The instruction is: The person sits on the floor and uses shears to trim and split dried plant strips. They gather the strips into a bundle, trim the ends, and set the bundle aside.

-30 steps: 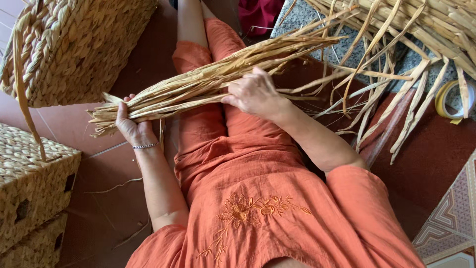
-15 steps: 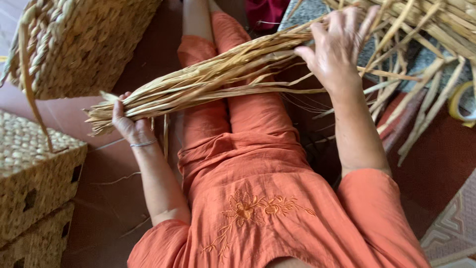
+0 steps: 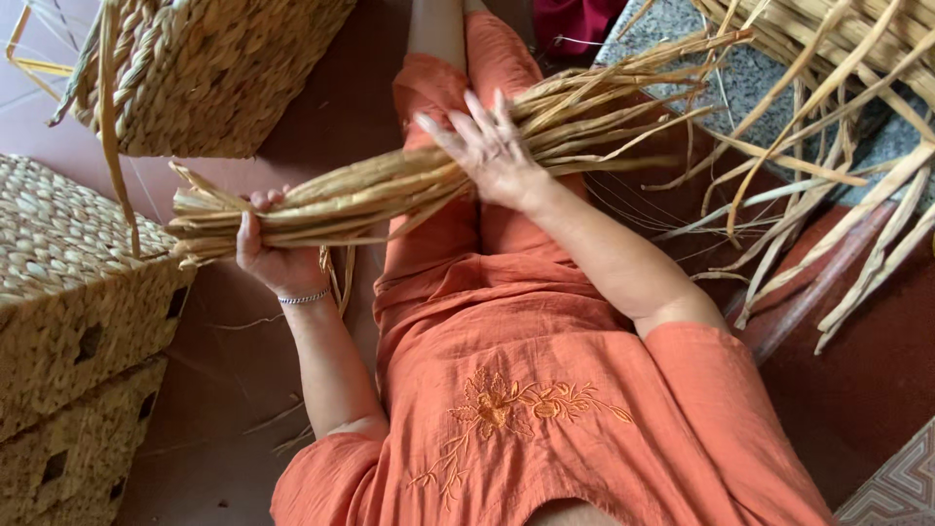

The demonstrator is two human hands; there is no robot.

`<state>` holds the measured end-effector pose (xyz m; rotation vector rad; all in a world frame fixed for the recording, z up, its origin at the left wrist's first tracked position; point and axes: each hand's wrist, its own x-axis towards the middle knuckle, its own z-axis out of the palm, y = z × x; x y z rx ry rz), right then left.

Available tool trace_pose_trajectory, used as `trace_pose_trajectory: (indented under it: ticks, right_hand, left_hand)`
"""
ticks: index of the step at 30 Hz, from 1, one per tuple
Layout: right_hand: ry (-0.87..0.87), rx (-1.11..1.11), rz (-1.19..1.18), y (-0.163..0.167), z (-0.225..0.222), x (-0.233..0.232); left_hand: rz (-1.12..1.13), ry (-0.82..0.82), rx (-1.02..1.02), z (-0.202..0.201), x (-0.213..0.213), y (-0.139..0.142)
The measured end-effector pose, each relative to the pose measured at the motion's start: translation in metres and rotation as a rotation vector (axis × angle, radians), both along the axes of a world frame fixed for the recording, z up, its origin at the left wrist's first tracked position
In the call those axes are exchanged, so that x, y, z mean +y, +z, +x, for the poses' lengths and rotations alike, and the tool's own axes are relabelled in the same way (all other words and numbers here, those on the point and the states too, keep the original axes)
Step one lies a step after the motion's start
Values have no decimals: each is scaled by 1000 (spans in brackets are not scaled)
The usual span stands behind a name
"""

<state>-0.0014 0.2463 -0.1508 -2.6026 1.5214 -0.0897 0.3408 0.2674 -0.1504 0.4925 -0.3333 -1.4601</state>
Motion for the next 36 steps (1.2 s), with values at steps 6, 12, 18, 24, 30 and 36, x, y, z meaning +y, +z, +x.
trace_pose_trajectory:
  ticks: [6, 12, 18, 24, 30, 36]
  right_hand:
    - [44, -163, -194, -39, -19, -6]
    - [43, -101, -591, -8, -39, -19]
    - [74, -4, -468, 18, -32, 1]
    - [55, 76, -402, 57, -43, 20]
    - [58, 165, -316, 76, -19, 14]
    - [56, 138, -425, 96, -5, 20]
  left_hand:
    - [87, 63, -15, 9, 23, -16]
    - [293, 121, 89, 42, 44, -44]
    - [509, 71, -63, 30, 60, -58]
    - [601, -676, -941, 20, 92, -10]
    - [-143, -228, -1855, -50, 53, 89]
    - [-781, -232, -1665, -170, -1, 127]
